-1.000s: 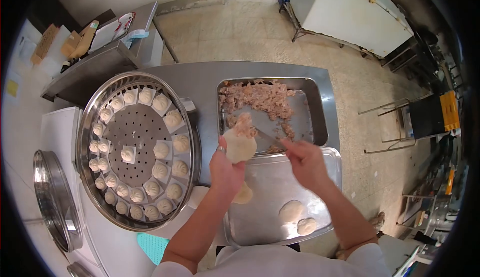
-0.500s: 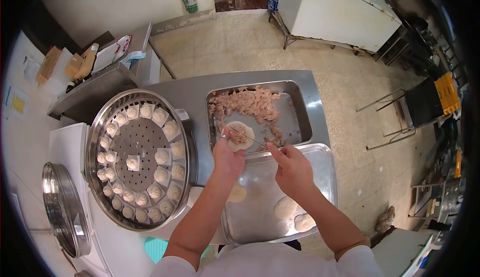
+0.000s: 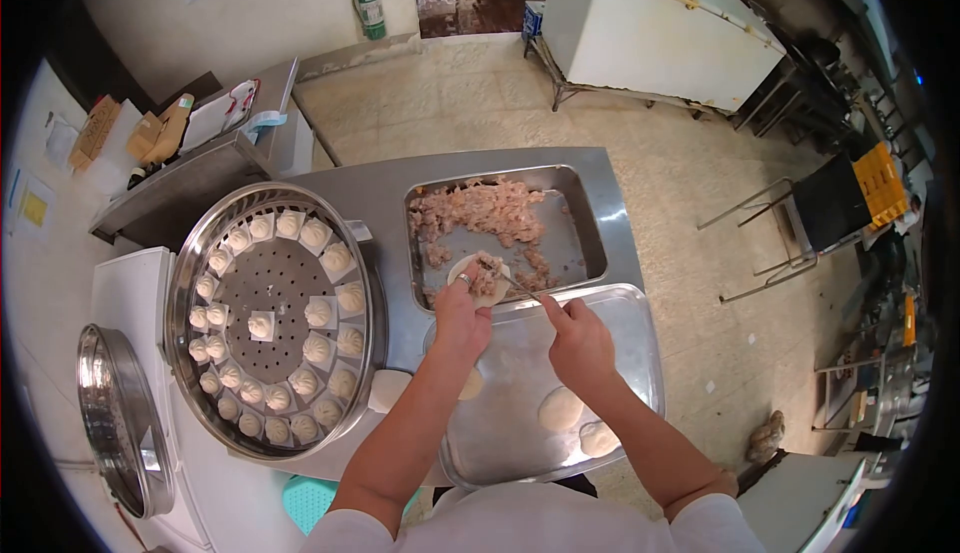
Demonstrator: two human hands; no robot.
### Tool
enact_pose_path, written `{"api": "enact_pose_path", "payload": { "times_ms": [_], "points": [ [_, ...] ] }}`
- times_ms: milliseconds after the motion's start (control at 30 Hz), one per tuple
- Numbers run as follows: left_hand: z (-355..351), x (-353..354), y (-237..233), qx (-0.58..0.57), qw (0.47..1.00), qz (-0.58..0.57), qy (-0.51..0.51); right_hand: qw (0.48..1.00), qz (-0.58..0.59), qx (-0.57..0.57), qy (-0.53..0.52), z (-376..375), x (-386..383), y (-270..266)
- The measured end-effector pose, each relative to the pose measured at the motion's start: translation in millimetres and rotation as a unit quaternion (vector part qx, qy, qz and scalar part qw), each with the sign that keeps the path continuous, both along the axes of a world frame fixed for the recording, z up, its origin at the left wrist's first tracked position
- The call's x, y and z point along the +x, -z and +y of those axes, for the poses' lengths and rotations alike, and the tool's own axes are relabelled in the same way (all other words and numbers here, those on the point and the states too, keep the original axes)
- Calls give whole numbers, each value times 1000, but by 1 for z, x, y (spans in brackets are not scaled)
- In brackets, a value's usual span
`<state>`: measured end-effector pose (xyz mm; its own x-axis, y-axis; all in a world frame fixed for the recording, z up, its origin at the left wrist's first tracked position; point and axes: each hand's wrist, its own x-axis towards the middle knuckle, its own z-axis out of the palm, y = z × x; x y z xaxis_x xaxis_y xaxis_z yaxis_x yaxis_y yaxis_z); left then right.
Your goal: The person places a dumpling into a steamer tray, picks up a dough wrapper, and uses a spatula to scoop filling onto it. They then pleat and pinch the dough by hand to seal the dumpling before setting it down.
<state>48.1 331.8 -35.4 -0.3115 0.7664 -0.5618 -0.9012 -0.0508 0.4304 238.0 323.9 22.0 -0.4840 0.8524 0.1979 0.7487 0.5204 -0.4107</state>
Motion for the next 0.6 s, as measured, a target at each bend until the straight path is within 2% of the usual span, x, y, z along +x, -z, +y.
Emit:
{"api": "enact_pose_path", "payload": {
  "times_ms": [167,267,367,467,600],
  "points": [
    [-2,-2,2,22,999,-34,-7,994,44,-36,91,1,0,2],
    [-6,-5,-10,6,998,-60,-25,987,99,-89,86,12,12,11],
    [-8,-6,-23,-4,995,-90,-29,956,71,-269,99,16,27,5],
    [-6,-9,-22,10,996,-87,-21,946,53,-307,92,12,51,-9],
    [-3,-13,-11,35,997,-67,15,988,20,-123,90,2,69,-23]
  ]
}}
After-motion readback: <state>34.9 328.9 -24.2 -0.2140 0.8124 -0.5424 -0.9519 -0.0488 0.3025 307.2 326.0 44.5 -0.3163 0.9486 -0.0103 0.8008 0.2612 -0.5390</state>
